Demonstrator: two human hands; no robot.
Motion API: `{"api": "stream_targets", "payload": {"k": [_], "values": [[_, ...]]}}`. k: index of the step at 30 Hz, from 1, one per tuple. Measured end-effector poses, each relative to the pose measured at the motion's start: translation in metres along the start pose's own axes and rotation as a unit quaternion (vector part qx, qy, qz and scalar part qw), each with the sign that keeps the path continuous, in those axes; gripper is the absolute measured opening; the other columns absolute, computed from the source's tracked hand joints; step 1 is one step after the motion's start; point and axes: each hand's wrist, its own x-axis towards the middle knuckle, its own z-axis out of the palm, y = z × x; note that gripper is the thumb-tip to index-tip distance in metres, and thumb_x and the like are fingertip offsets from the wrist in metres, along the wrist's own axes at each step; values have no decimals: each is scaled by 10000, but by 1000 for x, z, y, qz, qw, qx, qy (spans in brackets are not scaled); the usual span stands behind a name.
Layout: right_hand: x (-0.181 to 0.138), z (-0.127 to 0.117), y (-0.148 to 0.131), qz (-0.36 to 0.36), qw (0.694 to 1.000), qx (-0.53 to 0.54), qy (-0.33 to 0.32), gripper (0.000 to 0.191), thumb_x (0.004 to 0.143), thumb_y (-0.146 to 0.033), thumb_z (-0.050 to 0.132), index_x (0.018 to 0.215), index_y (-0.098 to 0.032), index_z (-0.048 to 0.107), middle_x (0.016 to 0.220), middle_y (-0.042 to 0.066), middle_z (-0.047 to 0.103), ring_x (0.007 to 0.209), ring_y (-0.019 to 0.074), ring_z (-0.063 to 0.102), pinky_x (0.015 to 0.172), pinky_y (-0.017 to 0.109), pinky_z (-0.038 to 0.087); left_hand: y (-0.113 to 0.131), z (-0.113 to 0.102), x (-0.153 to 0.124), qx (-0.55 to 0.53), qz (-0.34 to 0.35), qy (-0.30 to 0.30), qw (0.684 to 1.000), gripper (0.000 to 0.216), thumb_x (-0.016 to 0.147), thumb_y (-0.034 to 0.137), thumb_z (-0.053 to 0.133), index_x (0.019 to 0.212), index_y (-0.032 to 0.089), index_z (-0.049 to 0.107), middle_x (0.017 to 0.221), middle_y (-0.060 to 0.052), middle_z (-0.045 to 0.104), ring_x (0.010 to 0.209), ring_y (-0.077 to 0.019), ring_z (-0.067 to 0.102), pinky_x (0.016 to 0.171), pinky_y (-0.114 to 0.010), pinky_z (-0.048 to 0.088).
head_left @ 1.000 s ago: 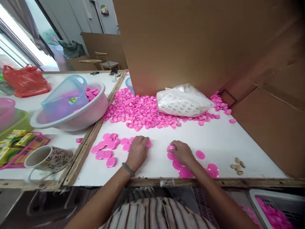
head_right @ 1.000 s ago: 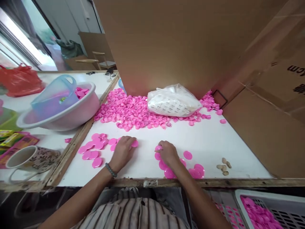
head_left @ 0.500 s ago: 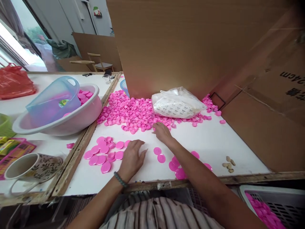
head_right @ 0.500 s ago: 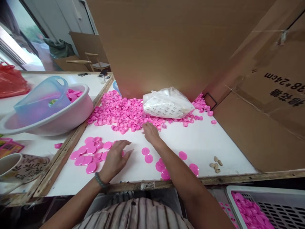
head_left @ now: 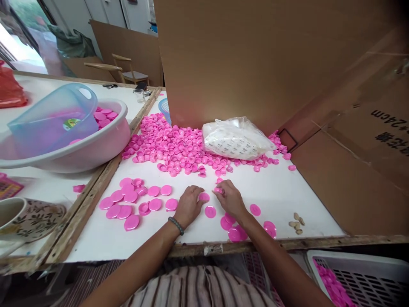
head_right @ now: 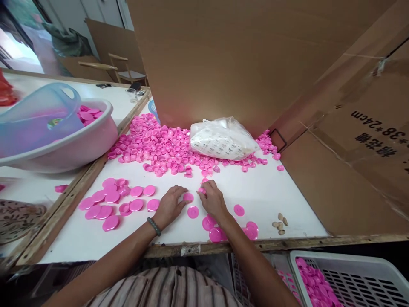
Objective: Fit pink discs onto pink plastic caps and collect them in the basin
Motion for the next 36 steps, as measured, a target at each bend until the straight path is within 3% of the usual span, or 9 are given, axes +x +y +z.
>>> {"api": "stream_targets", "payload": {"k": [3,6,11,14,19,25,31,34,36], "values": [[-4,5,-1,-7,999,48,24,213,850,-241,448,1030,-159,527,913,55,534,691,130,510,644,259,438,-1,2,-3,-19,-16,-3,1000,314,775,203,551,1088,187,530,990,-60,590,938,-198,519,818,-334,437],[-3,7,-3,-32,996,78,5,286,848,-235,441,1119,-175,513,979,73,523,685,129,518,628,266,450,-1,3,-4,-27,-32,-4,999,353,768,180,550,1118,197,513,947,-51,593,876,-183,539,778,-319,455],[-6,-1,-6,-36,997,66,-22,135,835,-236,472,901,-181,576,909,54,523,648,124,499,575,258,432,-1,2,-7,-29,-41,-3,999,363,756,234,578,1112,199,517,914,-48,587,810,-174,546,741,-309,464],[-11,-3,-6,-49,998,41,-13,127,835,-235,495,745,-187,570,840,38,543,738,149,505,642,269,424,-3,1,-8,-32,-46,-7,998,398,743,237,597,1129,213,505,930,-45,580,792,-166,550,732,-299,466],[-13,2,-12,-61,997,37,33,175,858,-216,466,758,-191,608,861,47,574,825,162,500,704,274,412,-6,4,-8,-39,-66,-9,997,401,754,223,582,1145,234,491,916,-40,577,749,-149,561,716,-281,466],[-4,14,-24,-144,987,-51,-51,238,875,-131,394,741,-177,584,714,17,585,687,139,479,651,258,369,-7,7,-6,-74,-67,0,995,379,759,220,581,1124,219,480,935,-44,583,772,-141,570,718,-261,470],[-5,19,-26,-203,962,-167,-69,220,843,-77,400,740,-164,574,700,24,582,664,151,452,632,280,320,-11,8,-4,-86,-68,2,994,428,738,180,587,1143,205,452,937,-39,609,810,-153,571,724,-274,465],[-6,19,-27,-203,962,-170,-73,229,833,-65,393,759,-160,587,730,43,592,685,159,463,653,291,328,-12,8,-3,-92,-74,3,993,455,715,140,590,1144,210,457,948,-34,611,785,-149,568,717,-276,459],[-6,19,-27,-164,978,-112,-68,238,839,-90,391,737,-162,594,716,44,593,687,158,477,661,290,346,-11,6,-3,-101,-77,-1,992,449,711,178,606,1139,213,476,956,-40,606,765,-149,566,700,-274,458]]}}
